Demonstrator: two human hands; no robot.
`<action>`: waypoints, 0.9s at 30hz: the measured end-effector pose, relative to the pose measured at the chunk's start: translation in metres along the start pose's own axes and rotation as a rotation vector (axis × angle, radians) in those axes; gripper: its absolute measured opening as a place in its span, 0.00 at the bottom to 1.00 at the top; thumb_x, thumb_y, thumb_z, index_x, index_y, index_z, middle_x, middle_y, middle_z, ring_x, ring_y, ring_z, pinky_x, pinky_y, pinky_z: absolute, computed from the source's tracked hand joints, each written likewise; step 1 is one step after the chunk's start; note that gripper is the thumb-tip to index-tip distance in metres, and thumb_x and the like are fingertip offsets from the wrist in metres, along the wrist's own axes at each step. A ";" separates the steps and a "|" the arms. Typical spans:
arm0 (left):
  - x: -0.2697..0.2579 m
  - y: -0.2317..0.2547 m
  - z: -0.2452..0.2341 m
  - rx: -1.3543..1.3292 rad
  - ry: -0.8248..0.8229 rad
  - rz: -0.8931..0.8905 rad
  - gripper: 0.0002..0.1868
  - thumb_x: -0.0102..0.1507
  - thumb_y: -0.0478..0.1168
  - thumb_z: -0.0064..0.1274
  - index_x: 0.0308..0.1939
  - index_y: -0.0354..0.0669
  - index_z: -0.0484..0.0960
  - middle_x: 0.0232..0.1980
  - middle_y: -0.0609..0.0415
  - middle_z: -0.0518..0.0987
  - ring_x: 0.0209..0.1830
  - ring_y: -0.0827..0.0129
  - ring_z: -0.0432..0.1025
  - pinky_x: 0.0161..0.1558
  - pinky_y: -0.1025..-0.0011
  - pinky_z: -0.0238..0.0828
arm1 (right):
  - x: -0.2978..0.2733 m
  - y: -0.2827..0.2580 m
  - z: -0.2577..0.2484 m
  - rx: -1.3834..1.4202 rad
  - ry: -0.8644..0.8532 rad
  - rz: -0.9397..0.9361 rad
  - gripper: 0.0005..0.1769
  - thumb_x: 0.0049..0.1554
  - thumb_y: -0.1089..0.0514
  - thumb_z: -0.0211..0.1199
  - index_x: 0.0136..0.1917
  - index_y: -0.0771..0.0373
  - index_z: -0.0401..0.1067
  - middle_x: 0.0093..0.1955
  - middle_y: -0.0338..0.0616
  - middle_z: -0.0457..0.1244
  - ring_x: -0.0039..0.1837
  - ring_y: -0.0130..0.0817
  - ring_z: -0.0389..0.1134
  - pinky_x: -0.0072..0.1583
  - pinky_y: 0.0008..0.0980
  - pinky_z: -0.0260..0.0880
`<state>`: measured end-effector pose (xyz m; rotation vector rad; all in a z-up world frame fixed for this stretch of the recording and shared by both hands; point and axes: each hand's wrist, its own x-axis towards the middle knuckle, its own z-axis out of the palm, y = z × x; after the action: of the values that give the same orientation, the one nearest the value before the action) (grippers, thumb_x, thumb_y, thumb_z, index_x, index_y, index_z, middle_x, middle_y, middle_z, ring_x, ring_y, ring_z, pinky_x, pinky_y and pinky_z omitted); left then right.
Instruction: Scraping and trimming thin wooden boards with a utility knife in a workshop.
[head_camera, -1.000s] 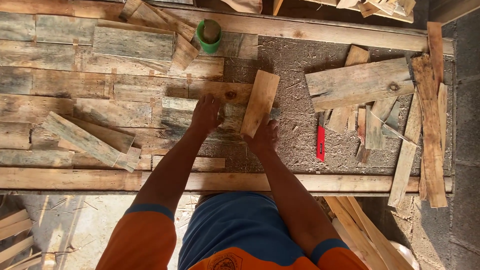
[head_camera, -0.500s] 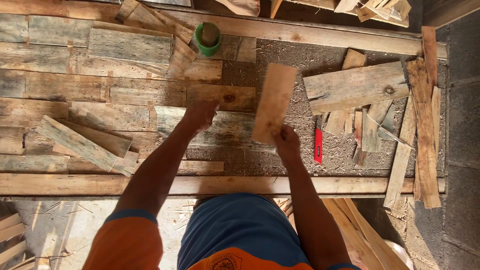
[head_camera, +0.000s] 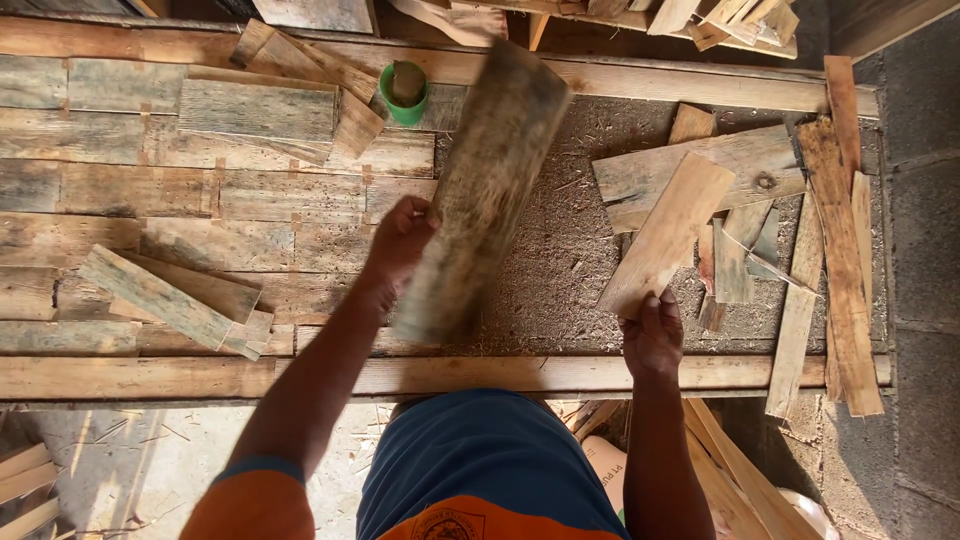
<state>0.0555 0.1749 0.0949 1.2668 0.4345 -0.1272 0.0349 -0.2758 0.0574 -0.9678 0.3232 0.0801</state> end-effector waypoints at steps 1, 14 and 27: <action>-0.005 -0.005 0.012 0.001 -0.001 0.001 0.04 0.69 0.35 0.55 0.46 0.41 0.77 0.40 0.49 0.80 0.43 0.63 0.73 0.48 0.65 0.71 | 0.001 0.001 -0.002 0.001 0.000 -0.001 0.11 0.71 0.62 0.55 0.62 0.51 0.74 0.54 0.38 0.69 0.53 0.34 0.72 0.54 0.40 0.78; -0.024 -0.151 0.115 -0.782 0.275 -0.373 0.23 0.61 0.27 0.56 0.57 0.54 0.76 0.56 0.56 0.81 0.55 0.64 0.74 0.57 0.63 0.73 | 0.005 -0.001 0.034 -0.061 0.005 0.042 0.14 0.69 0.60 0.55 0.66 0.54 0.74 0.63 0.41 0.69 0.65 0.37 0.71 0.68 0.44 0.75; -0.078 -0.134 0.062 0.166 0.185 -0.431 0.05 0.65 0.33 0.55 0.43 0.36 0.83 0.39 0.44 0.85 0.33 0.61 0.79 0.35 0.62 0.78 | 0.052 0.062 0.048 -0.878 -0.117 -0.076 0.13 0.67 0.61 0.57 0.62 0.63 0.77 0.54 0.41 0.70 0.54 0.25 0.68 0.58 0.26 0.69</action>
<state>-0.0442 0.0646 0.0194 1.3371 0.8689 -0.4193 0.0824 -0.2052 0.0176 -1.8357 0.1319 0.2187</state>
